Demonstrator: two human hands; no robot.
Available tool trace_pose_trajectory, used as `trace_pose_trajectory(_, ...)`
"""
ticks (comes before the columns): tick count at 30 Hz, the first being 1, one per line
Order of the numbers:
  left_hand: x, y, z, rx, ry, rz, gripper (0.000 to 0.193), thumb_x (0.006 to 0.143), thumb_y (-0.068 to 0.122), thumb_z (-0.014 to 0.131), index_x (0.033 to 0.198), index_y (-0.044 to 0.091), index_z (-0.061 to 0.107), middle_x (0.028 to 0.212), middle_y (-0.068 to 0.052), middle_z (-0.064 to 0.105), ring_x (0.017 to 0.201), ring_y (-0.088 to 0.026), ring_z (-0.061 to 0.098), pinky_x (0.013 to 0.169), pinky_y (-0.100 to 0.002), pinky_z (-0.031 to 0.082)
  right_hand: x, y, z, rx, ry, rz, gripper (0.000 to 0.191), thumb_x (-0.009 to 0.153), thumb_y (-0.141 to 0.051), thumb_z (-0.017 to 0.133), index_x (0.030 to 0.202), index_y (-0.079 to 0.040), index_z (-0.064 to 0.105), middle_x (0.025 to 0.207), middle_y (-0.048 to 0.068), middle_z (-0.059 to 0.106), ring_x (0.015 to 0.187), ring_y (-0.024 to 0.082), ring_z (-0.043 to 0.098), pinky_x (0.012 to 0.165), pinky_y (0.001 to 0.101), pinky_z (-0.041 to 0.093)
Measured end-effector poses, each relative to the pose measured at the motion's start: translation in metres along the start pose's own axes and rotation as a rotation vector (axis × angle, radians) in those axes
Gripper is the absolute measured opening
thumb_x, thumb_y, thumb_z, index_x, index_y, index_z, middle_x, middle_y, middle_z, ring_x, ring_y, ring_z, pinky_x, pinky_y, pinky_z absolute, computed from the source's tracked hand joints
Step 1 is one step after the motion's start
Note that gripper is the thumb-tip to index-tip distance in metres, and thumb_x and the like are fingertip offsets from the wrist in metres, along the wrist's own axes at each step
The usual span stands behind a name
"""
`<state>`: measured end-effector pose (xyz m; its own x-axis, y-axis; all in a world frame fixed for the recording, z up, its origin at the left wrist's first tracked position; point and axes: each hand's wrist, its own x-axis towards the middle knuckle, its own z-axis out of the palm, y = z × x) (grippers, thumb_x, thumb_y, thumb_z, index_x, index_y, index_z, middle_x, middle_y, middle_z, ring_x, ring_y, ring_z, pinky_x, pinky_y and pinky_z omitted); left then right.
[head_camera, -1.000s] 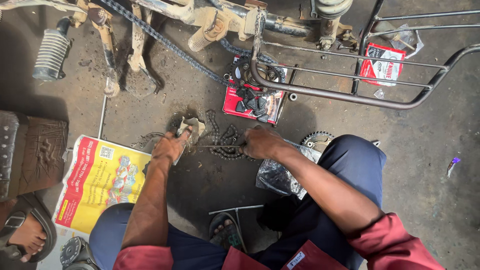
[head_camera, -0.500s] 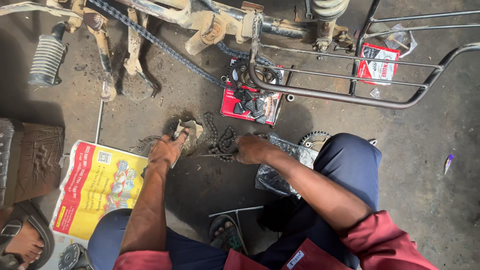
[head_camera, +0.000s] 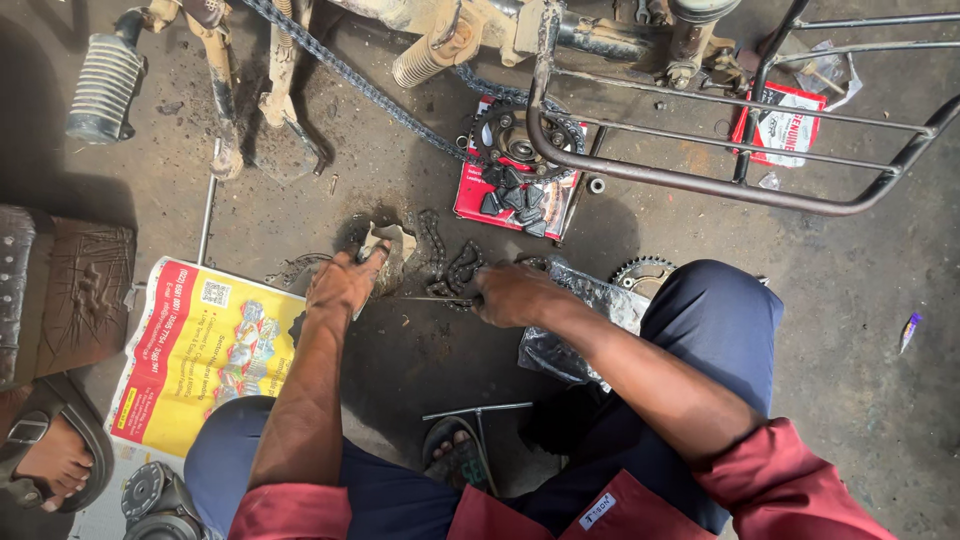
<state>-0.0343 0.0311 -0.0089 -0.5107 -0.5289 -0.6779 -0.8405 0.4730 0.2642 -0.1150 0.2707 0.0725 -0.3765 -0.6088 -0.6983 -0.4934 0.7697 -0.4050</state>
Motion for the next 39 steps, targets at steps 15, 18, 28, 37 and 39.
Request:
trace_pose_trajectory(15, 0.010, 0.000, 0.003, 0.029, 0.019, -0.018, 0.097, 0.081, 0.086, 0.050, 0.149, 0.016, 0.052, 0.151, -0.022, 0.049, 0.141, -0.040, 0.045, 0.119, -0.049, 0.034, -0.014, 0.004, -0.009, -0.113, 0.047, 0.083, 0.030, 0.094, -0.029, 0.064, 0.116, -0.009, 0.070, 0.120, 0.017, 0.070, 0.121, 0.035, 0.062, 0.104, 0.0511, 0.048)
trace_pose_trajectory(18, 0.012, -0.002, 0.004, 0.008, 0.016, 0.005, 0.095, 0.083, 0.084, 0.053, 0.147, 0.015, 0.055, 0.152, -0.022, 0.050, 0.142, -0.040, 0.047, 0.120, -0.048, 0.035, -0.020, 0.007, -0.011, -0.016, 0.111, -0.005, 0.033, 0.091, -0.029, 0.064, 0.123, -0.020, 0.070, 0.112, 0.015, 0.074, 0.117, 0.034, 0.064, 0.100, 0.0504, 0.050)
trace_pose_trajectory(28, 0.004, 0.000, -0.001, 0.005, -0.020, 0.077, 0.097, 0.080, 0.086, 0.055, 0.150, 0.018, 0.052, 0.150, -0.016, 0.055, 0.141, -0.035, 0.050, 0.120, -0.045, 0.037, -0.010, -0.005, -0.003, -0.165, 0.062, 0.054, 0.035, 0.093, -0.036, 0.070, 0.122, -0.016, 0.072, 0.115, 0.016, 0.069, 0.113, 0.036, 0.065, 0.096, 0.0481, 0.053)
trace_pose_trajectory(37, 0.023, -0.002, -0.016, 0.074, -0.082, 0.223, 0.097, 0.084, 0.088, 0.038, 0.155, 0.022, 0.047, 0.152, -0.021, 0.047, 0.141, -0.042, 0.045, 0.118, -0.049, 0.034, -0.019, -0.014, -0.008, -0.050, 0.117, 0.002, 0.045, 0.089, -0.022, 0.066, 0.133, -0.029, 0.067, 0.112, 0.015, 0.073, 0.107, 0.036, 0.068, 0.095, 0.0476, 0.054)
trace_pose_trajectory(39, 0.022, 0.002, -0.018, -0.003, -0.088, 0.109, 0.104, 0.081, 0.090, 0.045, 0.154, 0.016, 0.047, 0.151, -0.021, 0.051, 0.143, -0.039, 0.046, 0.120, -0.047, 0.034, -0.024, -0.009, -0.011, -0.044, 0.177, -0.055, 0.045, 0.086, -0.021, 0.069, 0.131, -0.027, 0.069, 0.109, 0.015, 0.074, 0.107, 0.035, 0.068, 0.095, 0.0482, 0.053)
